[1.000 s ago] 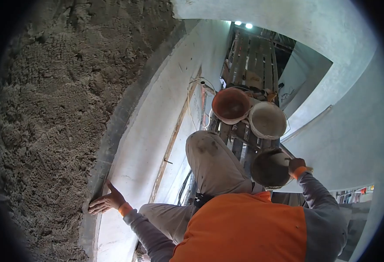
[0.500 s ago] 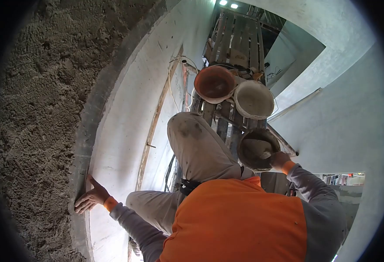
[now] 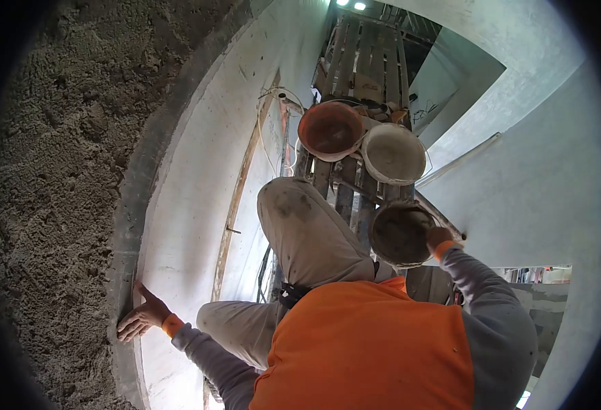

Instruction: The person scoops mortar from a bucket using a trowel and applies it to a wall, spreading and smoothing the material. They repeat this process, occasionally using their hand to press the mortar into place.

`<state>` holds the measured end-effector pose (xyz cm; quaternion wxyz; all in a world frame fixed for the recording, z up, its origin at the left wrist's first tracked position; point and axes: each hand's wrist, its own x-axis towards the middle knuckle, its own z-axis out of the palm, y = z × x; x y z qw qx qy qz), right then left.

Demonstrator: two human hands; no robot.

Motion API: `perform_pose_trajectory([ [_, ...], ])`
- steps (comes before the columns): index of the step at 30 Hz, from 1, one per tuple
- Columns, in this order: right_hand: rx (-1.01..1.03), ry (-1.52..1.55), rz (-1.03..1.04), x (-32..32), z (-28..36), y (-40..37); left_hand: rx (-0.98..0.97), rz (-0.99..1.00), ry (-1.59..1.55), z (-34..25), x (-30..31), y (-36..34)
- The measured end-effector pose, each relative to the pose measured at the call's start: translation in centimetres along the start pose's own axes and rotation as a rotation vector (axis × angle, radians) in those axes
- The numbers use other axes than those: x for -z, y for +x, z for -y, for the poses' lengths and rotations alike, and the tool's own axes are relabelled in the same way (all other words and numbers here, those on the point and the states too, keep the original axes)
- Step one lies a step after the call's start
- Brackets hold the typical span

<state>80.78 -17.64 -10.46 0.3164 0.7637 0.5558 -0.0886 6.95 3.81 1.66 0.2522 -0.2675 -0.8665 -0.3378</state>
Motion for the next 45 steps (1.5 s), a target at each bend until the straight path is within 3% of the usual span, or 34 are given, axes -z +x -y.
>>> perform_pose_trajectory([
  [1,0.008,0.029,-0.048,1.2,1.6,-0.9,0.004,0.002,0.002,-0.1,0.1,0.0],
  [8,0.144,0.171,0.127,3.6,2.8,-2.0,0.0,-0.013,0.01,-0.2,0.1,0.0],
  [11,0.143,0.297,0.207,0.3,3.9,-0.4,0.005,-0.001,0.005,-0.3,0.1,-0.1],
  [14,0.599,0.065,0.213,-3.3,2.4,1.7,-0.007,-0.012,0.041,0.4,-0.2,0.0],
  [15,0.743,0.025,0.127,-4.3,1.7,2.3,-0.01,-0.017,0.044,0.4,-0.2,0.1],
  [17,0.636,0.351,0.265,-4.9,0.6,2.3,-0.014,-0.02,0.041,0.2,-0.4,0.1],
  [18,0.352,0.623,0.46,-3.7,0.4,1.2,-0.017,-0.015,0.041,0.1,-0.2,0.1],
  [19,0.02,0.893,0.559,2.4,1.1,-1.6,-0.019,-0.009,0.041,0.1,0.0,0.0],
  [23,0.219,0.835,0.48,-1.8,0.2,-1.8,-0.047,-0.059,0.029,-0.1,0.1,0.0],
  [26,0.586,0.184,0.049,-4.8,0.3,-3.0,-0.029,-0.037,0.026,-0.1,0.0,-0.1],
  [28,0.609,0.016,-0.228,-7.7,-0.1,-3.6,-0.025,-0.027,0.049,0.2,-0.4,0.0],
  [30,0.538,0.016,-0.197,-8.8,0.2,-4.3,-0.026,0.0,0.044,0.1,0.1,0.2],
  [33,0.149,0.72,-0.016,-6.6,1.3,-5.1,-0.047,-0.02,-0.021,0.0,0.2,0.1],
  [35,0.304,0.571,-0.16,-8.4,1.8,-4.8,-0.075,-0.06,-0.058,0.1,-0.1,0.0],
  [36,0.31,0.67,-0.153,-9.0,2.2,-4.6,-0.072,-0.053,-0.057,0.1,-0.1,0.0],
  [37,0.082,1.126,0.122,-5.3,2.9,-5.5,-0.064,-0.051,-0.058,0.1,-0.2,0.0],
  [38,-0.27,1.554,0.282,-0.8,3.7,-6.7,-0.054,-0.05,-0.057,0.2,-0.1,0.1],
  [45,-0.273,1.586,0.257,2.1,3.4,-9.8,-0.042,-0.057,-0.021,0.2,-0.3,0.1],
])
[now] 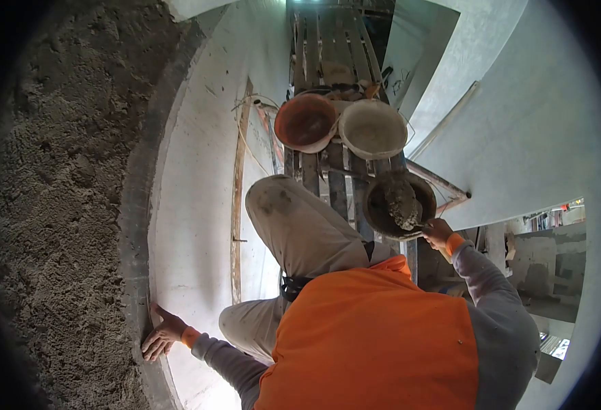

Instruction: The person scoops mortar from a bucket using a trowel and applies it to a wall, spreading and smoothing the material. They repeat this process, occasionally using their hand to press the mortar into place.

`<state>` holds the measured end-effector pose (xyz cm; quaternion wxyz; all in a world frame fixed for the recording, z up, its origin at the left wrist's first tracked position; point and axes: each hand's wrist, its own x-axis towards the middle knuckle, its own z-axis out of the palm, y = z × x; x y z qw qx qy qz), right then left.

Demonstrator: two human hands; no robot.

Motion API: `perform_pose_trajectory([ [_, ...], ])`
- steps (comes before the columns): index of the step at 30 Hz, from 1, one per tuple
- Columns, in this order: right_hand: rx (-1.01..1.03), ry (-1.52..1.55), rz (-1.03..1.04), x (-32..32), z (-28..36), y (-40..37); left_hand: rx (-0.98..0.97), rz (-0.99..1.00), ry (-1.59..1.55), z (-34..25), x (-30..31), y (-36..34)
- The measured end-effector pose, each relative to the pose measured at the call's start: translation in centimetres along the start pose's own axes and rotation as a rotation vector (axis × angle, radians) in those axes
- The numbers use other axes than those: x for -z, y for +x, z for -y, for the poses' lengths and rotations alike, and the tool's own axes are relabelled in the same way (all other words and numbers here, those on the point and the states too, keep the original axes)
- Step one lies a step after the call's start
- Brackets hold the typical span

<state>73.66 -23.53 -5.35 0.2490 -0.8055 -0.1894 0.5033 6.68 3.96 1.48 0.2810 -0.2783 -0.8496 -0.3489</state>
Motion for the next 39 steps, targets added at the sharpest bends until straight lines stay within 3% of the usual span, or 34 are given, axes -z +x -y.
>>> perform_pose_trajectory([
  [5,0.13,0.017,-0.031,0.2,1.8,-2.1,-0.002,-0.002,0.021,-0.1,0.2,-0.1],
  [12,0.34,0.295,0.29,-2.2,11.2,-6.3,-0.004,0.007,0.052,0.4,-0.2,-0.1],
  [16,0.363,0.536,0.556,-5.0,17.5,-7.7,0.024,0.041,0.051,0.0,0.2,0.0],
  [24,0.312,0.782,0.751,-9.6,26.9,-5.6,0.039,0.05,0.065,-0.2,0.6,-0.1],
  [28,0.406,0.865,0.768,-11.8,31.9,-5.0,0.062,0.043,0.075,-0.6,0.9,-0.1],
  [32,0.41,1.082,0.991,-12.9,38.6,-4.8,0.04,-0.006,0.104,-0.6,1.0,-0.1],
  [36,0.606,1.253,1.067,-13.2,46.1,-5.9,0.045,0.032,0.152,-0.9,1.6,-0.2],
  [39,0.866,1.366,0.933,-12.7,52.2,-8.6,-0.017,-0.054,0.153,-1.1,1.9,-0.2],
])
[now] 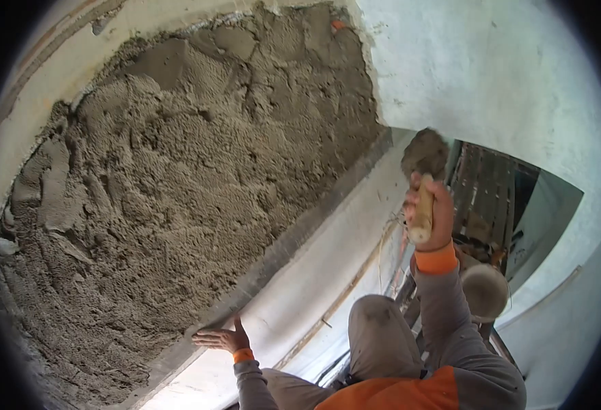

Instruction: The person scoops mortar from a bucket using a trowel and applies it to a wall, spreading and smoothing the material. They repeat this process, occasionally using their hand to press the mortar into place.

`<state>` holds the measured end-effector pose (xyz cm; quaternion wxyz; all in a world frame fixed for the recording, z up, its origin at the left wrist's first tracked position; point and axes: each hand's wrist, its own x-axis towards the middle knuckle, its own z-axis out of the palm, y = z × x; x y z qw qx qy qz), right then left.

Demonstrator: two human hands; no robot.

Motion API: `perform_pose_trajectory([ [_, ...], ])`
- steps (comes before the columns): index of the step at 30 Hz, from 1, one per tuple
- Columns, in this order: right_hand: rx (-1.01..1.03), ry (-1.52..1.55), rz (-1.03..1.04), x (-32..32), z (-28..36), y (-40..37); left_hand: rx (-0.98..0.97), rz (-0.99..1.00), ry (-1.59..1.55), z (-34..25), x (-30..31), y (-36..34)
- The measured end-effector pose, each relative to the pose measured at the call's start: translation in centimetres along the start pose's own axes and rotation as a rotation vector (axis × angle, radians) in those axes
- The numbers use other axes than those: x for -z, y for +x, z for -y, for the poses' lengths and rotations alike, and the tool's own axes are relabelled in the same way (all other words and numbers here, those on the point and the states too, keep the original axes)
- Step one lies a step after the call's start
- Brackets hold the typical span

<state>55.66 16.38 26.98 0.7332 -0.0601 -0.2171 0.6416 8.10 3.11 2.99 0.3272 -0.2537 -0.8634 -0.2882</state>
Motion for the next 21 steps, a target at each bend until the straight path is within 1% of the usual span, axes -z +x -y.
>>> perform_pose_trajectory([
  [2,0.208,-0.063,-0.02,-3.1,-0.2,3.6,-0.073,-0.097,-0.003,0.1,-0.2,0.0],
  [3,0.311,-0.093,-0.035,-4.6,-0.2,5.6,-0.071,-0.087,-0.038,-0.1,-0.1,0.0],
  [5,0.641,-0.191,-0.053,-6.9,-0.6,11.4,-0.044,-0.054,-0.036,-0.3,0.0,-0.2],
  [6,0.727,-0.188,-0.123,-8.3,-0.6,14.7,-0.031,-0.037,-0.034,-0.2,-0.1,-0.2],
  [7,0.897,-0.312,-0.189,-8.0,-0.8,20.1,-0.116,-0.092,0.011,0.5,-0.9,-0.1],
  [8,1.057,-0.441,-0.31,-8.3,-0.9,25.7,-0.104,-0.074,0.009,0.6,-0.9,-0.2],
  [9,1.215,-0.572,-0.461,-10.5,-0.8,28.0,-0.093,-0.057,0.003,0.5,-1.0,-0.1],
  [11,0.982,-0.861,-0.472,-12.7,-0.4,33.0,-0.035,0.004,-0.014,0.8,-1.4,-0.3],
  [12,0.994,-0.954,-0.625,-14.1,-1.0,35.8,-0.02,0.019,-0.005,0.4,-1.1,-0.2],
  [13,0.822,-1.136,-0.558,-15.9,-1.1,35.1,-0.008,0.036,0.004,0.0,-0.5,-0.3],
  [14,0.701,-1.246,-0.431,-16.6,-1.2,35.4,-0.002,0.054,0.015,-0.3,-0.1,-0.2],
  [15,0.584,-1.349,-0.295,-17.4,-1.3,35.6,-0.051,0.019,0.024,-0.4,0.2,-0.1],
  [16,0.529,-1.381,-0.1,-17.6,-1.5,37.0,-0.05,0.013,0.025,-0.1,0.2,0.1],
  [18,0.57,-1.233,0.2,-17.1,-4.5,31.6,-0.047,0.015,0.01,0.2,-0.5,-0.2],
  [19,0.69,-1.172,0.253,-16.5,-6.8,29.6,-0.065,0.003,0.006,0.5,-0.8,-0.2],
  [20,0.809,-1.109,0.308,-15.7,-8.3,28.7,-0.037,0.03,-0.007,-0.1,-1.1,-0.3],
  [21,0.697,-1.024,0.334,-14.7,-8.5,28.3,-0.011,0.058,-0.009,0.0,-0.8,-0.3],
])
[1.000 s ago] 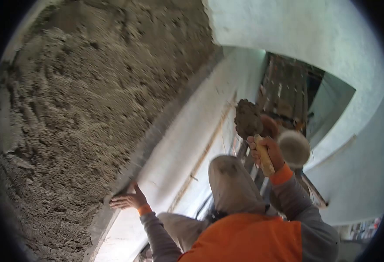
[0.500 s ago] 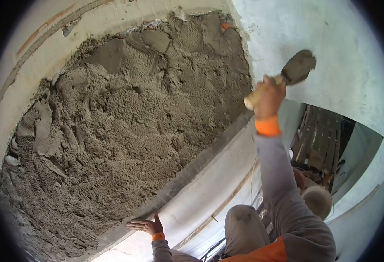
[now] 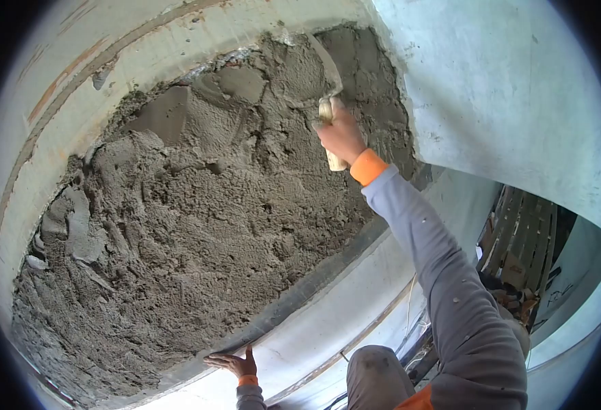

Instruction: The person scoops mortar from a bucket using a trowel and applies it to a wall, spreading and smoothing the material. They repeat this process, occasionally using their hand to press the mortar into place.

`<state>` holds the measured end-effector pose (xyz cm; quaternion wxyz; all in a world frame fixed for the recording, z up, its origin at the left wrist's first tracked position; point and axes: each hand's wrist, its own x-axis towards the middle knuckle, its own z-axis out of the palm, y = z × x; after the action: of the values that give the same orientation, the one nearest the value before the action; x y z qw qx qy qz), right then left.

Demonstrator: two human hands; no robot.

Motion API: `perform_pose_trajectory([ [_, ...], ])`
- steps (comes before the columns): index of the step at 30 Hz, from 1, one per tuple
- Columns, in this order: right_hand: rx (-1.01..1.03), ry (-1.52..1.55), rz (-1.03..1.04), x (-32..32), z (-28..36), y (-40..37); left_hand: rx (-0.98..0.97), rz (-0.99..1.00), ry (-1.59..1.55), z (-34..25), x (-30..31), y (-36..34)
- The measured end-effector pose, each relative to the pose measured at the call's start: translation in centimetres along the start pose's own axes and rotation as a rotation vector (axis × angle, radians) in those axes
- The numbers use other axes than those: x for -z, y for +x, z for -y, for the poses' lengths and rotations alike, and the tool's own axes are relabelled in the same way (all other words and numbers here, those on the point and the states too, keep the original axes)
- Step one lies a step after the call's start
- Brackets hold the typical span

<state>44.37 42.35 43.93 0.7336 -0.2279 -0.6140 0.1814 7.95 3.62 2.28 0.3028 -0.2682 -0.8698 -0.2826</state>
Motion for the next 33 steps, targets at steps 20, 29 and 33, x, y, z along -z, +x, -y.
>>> perform_pose_trajectory([
  [20,-0.481,0.518,-0.114,1.0,-4.5,5.6,0.016,0.019,0.008,-0.4,0.8,0.1],
  [29,-0.526,0.808,-0.059,-3.8,6.1,3.8,0.001,-0.003,0.0,-0.3,0.6,0.0],
  [33,-0.555,1.26,-0.091,-2.8,9.5,4.0,0.019,0.012,0.019,-0.1,0.4,0.0],
])
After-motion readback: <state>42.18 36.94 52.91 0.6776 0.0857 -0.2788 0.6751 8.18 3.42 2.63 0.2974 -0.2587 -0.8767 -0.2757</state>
